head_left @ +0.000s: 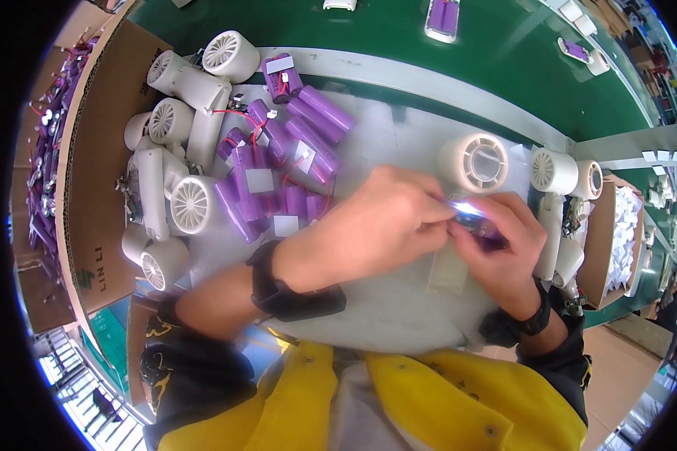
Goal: The person reaches into a box to retrieve batteries, places them on the table, and connects a battery to a circuit board. They then insert the batteries and the circuit board into a white fan housing, repeating the process.
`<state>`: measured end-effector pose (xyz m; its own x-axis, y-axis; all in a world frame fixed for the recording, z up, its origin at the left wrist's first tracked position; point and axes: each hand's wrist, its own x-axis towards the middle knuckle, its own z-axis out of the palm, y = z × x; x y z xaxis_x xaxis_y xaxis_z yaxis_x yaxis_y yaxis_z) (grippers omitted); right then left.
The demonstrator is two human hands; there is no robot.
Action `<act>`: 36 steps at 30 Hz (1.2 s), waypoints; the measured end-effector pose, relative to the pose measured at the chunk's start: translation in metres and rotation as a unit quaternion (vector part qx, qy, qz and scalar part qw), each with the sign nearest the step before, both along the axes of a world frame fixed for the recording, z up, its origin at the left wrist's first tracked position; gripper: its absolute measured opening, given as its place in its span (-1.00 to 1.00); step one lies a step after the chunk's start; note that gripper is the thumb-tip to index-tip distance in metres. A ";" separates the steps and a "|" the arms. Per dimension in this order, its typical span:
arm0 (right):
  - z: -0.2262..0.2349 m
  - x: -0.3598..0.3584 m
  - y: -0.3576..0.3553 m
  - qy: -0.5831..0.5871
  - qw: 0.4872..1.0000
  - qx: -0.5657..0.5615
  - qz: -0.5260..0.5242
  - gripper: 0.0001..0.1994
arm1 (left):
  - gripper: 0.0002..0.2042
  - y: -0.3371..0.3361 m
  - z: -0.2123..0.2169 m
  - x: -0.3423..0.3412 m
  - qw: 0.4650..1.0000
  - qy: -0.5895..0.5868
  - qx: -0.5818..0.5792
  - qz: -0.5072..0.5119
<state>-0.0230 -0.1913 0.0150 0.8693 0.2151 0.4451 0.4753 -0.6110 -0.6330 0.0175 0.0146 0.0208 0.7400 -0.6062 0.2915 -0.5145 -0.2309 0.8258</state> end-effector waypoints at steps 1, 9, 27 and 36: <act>0.000 0.000 0.000 -0.001 1.000 -0.001 0.002 -0.62 | -0.75 0.000 -0.001 0.000 1.000 -0.001 -0.001 0.002; 0.001 -0.003 -0.006 0.208 0.966 0.148 -0.030 -0.77 | -0.67 -0.012 -0.003 -0.008 0.992 0.107 -0.070 0.013; 0.014 0.000 -0.005 0.148 0.989 0.023 -0.009 -0.80 | -0.66 -0.016 -0.006 -0.011 0.996 0.074 -0.016 0.040; 0.025 -0.005 -0.002 0.163 0.985 -0.050 0.019 -0.82 | -0.65 -0.013 -0.007 -0.008 0.994 0.111 -0.007 0.022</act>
<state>-0.0277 -0.1933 0.0396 0.9532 0.2780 0.1188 0.2800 -0.6638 -0.6935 0.0094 0.0014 0.0138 0.8127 -0.5687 0.1268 -0.3092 -0.2366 0.9211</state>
